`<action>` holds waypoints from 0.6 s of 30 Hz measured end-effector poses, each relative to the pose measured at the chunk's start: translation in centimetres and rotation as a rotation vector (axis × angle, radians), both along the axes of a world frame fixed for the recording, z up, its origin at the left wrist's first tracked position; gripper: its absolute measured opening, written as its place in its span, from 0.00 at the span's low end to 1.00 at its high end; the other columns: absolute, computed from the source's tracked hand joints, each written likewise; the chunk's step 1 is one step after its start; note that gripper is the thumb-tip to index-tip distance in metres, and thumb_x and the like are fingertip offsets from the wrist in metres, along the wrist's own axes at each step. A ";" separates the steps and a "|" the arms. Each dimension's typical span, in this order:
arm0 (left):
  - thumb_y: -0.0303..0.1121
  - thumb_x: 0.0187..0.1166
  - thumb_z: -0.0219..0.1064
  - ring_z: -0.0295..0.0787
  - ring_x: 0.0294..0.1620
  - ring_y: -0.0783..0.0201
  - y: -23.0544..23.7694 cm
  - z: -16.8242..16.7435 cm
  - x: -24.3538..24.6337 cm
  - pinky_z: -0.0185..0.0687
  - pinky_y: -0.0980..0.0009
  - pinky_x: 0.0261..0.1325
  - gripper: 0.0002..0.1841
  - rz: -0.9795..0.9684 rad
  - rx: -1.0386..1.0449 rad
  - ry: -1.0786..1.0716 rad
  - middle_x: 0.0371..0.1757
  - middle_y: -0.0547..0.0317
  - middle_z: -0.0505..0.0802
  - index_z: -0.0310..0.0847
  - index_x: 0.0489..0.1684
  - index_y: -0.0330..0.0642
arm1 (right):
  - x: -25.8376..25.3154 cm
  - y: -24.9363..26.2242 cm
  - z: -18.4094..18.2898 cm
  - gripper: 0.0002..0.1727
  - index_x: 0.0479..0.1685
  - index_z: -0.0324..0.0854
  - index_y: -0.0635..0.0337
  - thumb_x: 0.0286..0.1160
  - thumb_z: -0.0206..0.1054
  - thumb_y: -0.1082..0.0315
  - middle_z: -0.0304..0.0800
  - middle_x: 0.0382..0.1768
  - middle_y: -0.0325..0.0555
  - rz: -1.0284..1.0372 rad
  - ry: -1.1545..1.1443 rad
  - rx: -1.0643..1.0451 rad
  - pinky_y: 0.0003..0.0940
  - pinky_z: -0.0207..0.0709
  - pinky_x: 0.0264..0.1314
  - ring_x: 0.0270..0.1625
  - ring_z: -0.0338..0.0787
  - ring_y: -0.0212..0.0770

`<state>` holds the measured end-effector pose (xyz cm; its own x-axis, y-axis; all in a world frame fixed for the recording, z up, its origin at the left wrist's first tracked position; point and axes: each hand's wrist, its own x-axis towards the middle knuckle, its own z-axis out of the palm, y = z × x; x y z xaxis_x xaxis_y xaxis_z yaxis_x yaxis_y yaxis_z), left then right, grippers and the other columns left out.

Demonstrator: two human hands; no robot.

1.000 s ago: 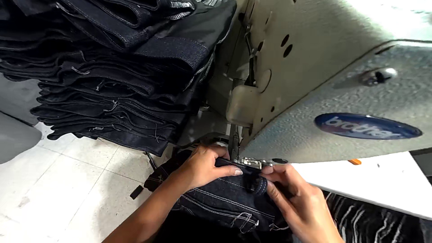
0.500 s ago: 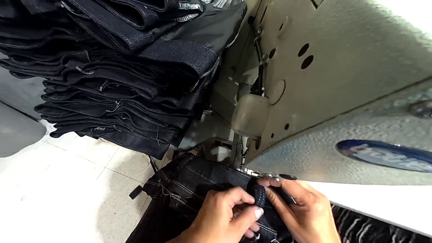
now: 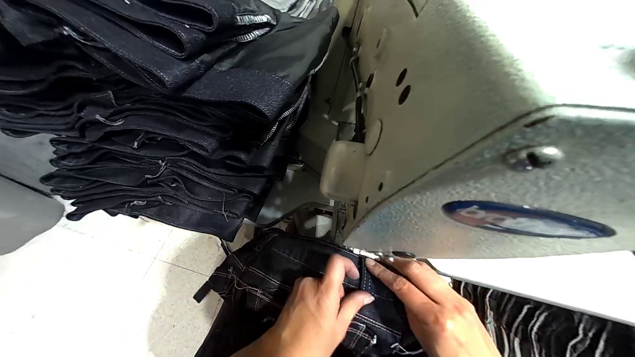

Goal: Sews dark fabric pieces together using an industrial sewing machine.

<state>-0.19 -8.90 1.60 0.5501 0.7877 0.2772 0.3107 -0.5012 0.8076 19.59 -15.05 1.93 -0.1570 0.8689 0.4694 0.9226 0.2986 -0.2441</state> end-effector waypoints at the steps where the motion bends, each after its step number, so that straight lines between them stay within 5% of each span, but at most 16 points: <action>1: 0.46 0.77 0.72 0.77 0.13 0.68 0.4 -1.0 -0.2 0.75 0.74 0.17 0.17 0.059 0.342 0.037 0.14 0.64 0.81 0.85 0.46 0.39 | 0.2 0.1 -0.3 0.24 0.58 0.92 0.48 0.77 0.54 0.81 0.93 0.51 0.49 -0.002 0.009 0.016 0.26 0.82 0.60 0.56 0.91 0.43; 3: 0.45 0.81 0.70 0.80 0.28 0.65 1.7 -2.2 -0.7 0.76 0.72 0.35 0.10 0.043 0.789 0.002 0.24 0.66 0.85 0.90 0.43 0.50 | 0.5 0.1 -1.0 0.25 0.59 0.91 0.43 0.77 0.52 0.78 0.92 0.49 0.47 -0.013 0.038 0.042 0.27 0.82 0.55 0.52 0.90 0.42; 5: 0.40 0.86 0.64 0.86 0.51 0.61 2.8 -2.6 -0.9 0.77 0.67 0.63 0.09 -0.099 0.941 0.012 0.45 0.65 0.94 0.91 0.51 0.53 | 0.6 0.2 -1.5 0.25 0.59 0.91 0.40 0.78 0.52 0.75 0.92 0.47 0.45 -0.030 0.066 0.052 0.30 0.84 0.51 0.50 0.90 0.42; 6: 0.42 0.87 0.63 0.87 0.57 0.61 3.4 -2.7 -0.9 0.75 0.67 0.69 0.12 -0.141 0.950 0.028 0.51 0.65 0.95 0.91 0.55 0.53 | 0.7 0.3 -1.7 0.24 0.59 0.91 0.39 0.80 0.52 0.73 0.92 0.46 0.45 -0.036 0.086 0.052 0.33 0.84 0.48 0.48 0.91 0.43; 8: 0.49 0.87 0.61 0.86 0.60 0.61 4.1 -2.9 -1.2 0.73 0.67 0.72 0.17 -0.184 0.932 0.087 0.56 0.65 0.94 0.88 0.63 0.55 | 0.9 0.3 -2.2 0.23 0.61 0.90 0.35 0.83 0.51 0.69 0.92 0.44 0.44 -0.037 0.155 0.039 0.36 0.83 0.44 0.45 0.91 0.42; 11: 0.49 0.86 0.63 0.80 0.54 0.60 4.0 -2.6 -1.5 0.73 0.68 0.68 0.17 -0.175 0.929 0.107 0.50 0.61 0.86 0.85 0.66 0.57 | 0.6 0.2 -2.3 0.22 0.61 0.89 0.32 0.84 0.51 0.66 0.91 0.40 0.43 -0.106 0.071 0.067 0.38 0.80 0.36 0.39 0.90 0.43; 15: 0.29 0.88 0.56 0.82 0.72 0.61 3.6 -2.6 -1.5 0.69 0.65 0.79 0.16 -0.323 0.896 0.094 0.67 0.65 0.91 0.86 0.65 0.52 | -0.3 0.1 -1.1 0.24 0.60 0.89 0.32 0.80 0.53 0.70 0.90 0.35 0.44 -0.171 -0.129 0.088 0.39 0.76 0.27 0.33 0.89 0.47; 18: 0.36 0.89 0.60 0.79 0.75 0.64 3.9 -3.6 -1.3 0.69 0.70 0.79 0.13 -0.314 0.745 0.032 0.69 0.69 0.90 0.86 0.65 0.55 | 1.2 0.4 -1.9 0.20 0.62 0.88 0.33 0.86 0.52 0.64 0.90 0.39 0.43 -0.041 0.140 0.040 0.34 0.81 0.36 0.39 0.90 0.40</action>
<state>-1.46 -5.05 -1.97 0.7318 0.2095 0.6485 0.0833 -0.9719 0.2201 20.82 -14.66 0.02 -0.0525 0.8534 0.5186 0.8918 0.2737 -0.3602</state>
